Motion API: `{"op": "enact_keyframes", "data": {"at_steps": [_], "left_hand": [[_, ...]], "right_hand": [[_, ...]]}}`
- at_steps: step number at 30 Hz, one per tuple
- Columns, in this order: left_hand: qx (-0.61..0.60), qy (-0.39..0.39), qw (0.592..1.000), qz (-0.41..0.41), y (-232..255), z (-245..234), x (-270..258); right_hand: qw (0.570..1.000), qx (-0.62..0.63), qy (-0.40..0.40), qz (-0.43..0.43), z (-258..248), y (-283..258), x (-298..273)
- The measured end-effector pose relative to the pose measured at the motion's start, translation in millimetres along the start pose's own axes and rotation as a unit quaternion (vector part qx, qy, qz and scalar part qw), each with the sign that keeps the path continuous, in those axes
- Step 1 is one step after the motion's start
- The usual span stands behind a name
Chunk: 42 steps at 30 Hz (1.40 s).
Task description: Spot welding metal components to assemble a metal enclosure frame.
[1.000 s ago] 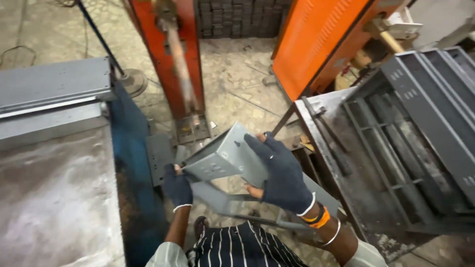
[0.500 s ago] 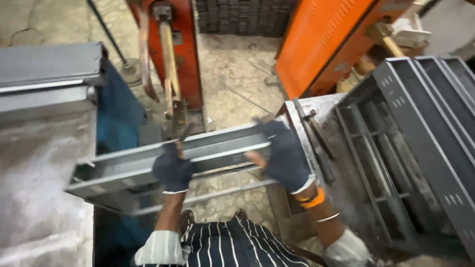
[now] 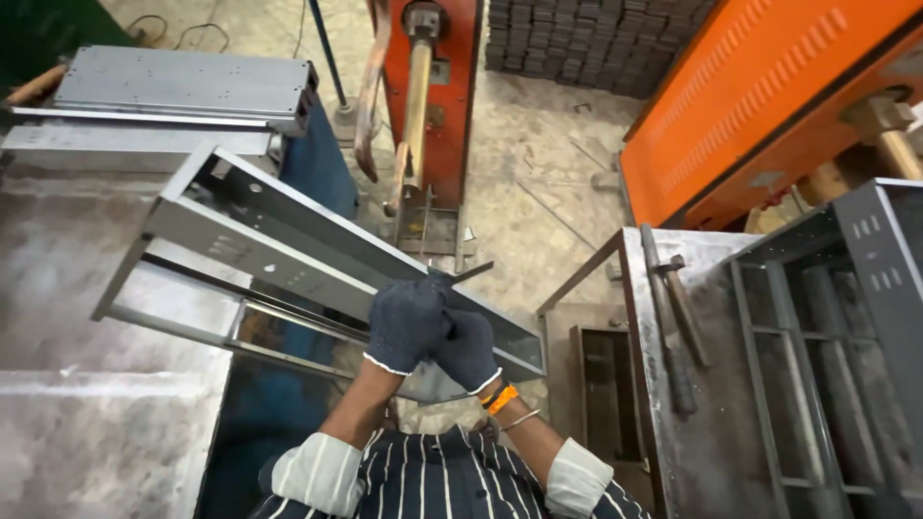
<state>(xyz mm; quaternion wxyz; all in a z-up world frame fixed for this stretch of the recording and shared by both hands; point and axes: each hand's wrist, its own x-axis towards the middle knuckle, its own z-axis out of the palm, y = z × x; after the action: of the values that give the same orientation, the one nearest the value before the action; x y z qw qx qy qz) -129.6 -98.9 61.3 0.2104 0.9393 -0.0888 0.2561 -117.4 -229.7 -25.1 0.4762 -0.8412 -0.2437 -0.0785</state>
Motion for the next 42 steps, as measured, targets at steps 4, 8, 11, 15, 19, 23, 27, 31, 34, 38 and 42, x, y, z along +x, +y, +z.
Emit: {"op": "enact_keyframes", "data": {"at_steps": [4, 8, 11, 15, 19, 23, 27, 31, 34, 38, 42], "left_hand": [[-0.022, 0.087, 0.993, 0.071, 0, -42, 1], [0.001, 0.279, 0.958, 0.062, -18, -123, 19], [0.058, 0.376, 0.919, -0.105, -95, -151, 10], [-0.099, 0.223, 0.936, -0.254, -181, -189, 26], [-0.268, 0.030, 0.919, -0.288, -225, -185, 41], [-0.310, -0.089, 0.898, -0.298, -269, -137, 25], [-0.302, -0.073, 0.898, -0.310, -272, -91, 6], [-0.251, -0.079, 0.920, -0.291, -221, -71, -16], [-0.262, -0.065, 0.914, -0.302, -192, -43, -29], [-0.313, -0.070, 0.866, -0.384, -132, -38, -22], [-0.323, -0.060, 0.864, -0.383, -107, -34, -13]], "right_hand": [[0.994, 0.097, 0.012, 0.055, -12, -14, 3], [0.993, 0.081, -0.020, 0.083, -24, -16, 5], [0.994, 0.084, -0.028, 0.062, -31, -12, 5], [0.997, 0.053, -0.041, 0.043, -36, -8, 4], [0.996, 0.052, -0.055, 0.052, -31, 12, -2], [0.994, 0.071, -0.070, 0.039, -18, 45, -20], [0.981, 0.072, -0.127, 0.125, -16, 85, -30], [0.972, 0.074, -0.163, 0.150, -6, 119, -43], [0.960, 0.051, -0.198, 0.193, 7, 114, -54], [0.985, 0.040, -0.145, 0.089, 18, 77, -59], [0.992, 0.100, -0.082, 0.005, 4, 11, -30]]}}
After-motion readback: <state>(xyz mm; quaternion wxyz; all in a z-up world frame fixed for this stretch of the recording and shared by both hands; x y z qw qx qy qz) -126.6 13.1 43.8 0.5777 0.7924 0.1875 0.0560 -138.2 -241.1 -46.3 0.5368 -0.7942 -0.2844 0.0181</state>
